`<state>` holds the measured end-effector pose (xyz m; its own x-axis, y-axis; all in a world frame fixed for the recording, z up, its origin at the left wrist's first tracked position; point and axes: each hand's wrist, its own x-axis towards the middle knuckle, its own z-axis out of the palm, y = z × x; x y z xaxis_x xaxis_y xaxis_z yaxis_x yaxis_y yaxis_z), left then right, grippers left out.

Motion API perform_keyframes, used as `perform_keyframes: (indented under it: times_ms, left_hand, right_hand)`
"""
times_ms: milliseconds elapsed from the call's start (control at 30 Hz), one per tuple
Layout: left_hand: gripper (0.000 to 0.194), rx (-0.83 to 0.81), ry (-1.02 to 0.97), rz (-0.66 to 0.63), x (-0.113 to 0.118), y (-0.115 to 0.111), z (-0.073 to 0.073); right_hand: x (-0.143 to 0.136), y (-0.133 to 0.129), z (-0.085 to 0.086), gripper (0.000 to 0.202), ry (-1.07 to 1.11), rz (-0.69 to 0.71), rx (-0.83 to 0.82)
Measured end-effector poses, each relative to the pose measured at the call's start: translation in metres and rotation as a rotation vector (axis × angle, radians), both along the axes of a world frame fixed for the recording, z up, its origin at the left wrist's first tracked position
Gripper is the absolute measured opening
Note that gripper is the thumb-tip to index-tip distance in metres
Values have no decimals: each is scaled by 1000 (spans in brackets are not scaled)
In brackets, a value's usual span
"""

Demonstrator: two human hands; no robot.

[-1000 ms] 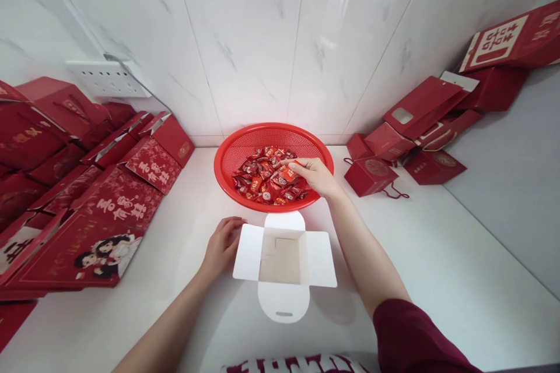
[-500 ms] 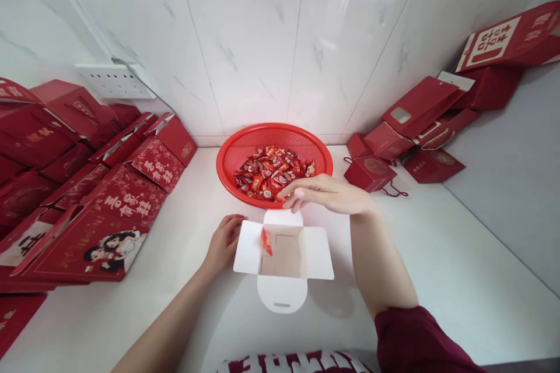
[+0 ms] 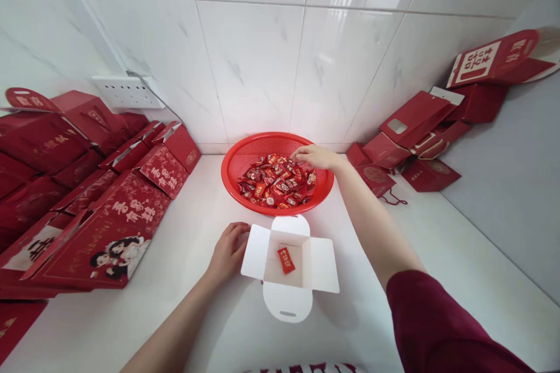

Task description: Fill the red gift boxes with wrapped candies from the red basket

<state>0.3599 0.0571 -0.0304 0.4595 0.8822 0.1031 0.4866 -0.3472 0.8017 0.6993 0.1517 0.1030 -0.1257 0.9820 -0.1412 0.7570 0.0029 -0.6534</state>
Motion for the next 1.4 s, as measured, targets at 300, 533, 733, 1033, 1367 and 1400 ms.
perform_keyframes:
  times_ms: [300, 533, 733, 1033, 1367, 1400]
  left_hand:
    - [24, 23, 20, -4, -1, -1, 3]
    - [24, 35, 31, -14, -1, -1, 4]
    - [25, 59, 60, -18, -1, -1, 4]
    - [28, 75, 84, -28, -1, 1, -1]
    - [23, 130, 33, -6, 2, 3, -2]
    - [21, 147, 15, 22, 1, 4, 0]
  right_hand:
    - [-22, 70, -48, 32, -343, -15, -156]
    - [-26, 70, -55, 30, -356, 131, -199]
    - [-18, 33, -28, 66, -107, 232, -61]
    - [-27, -67, -19, 66, 678, 222, -49]
    - [-36, -125, -3, 41, 567, 275, -65]
    - [-34, -128, 0, 39, 524, 256, 3]
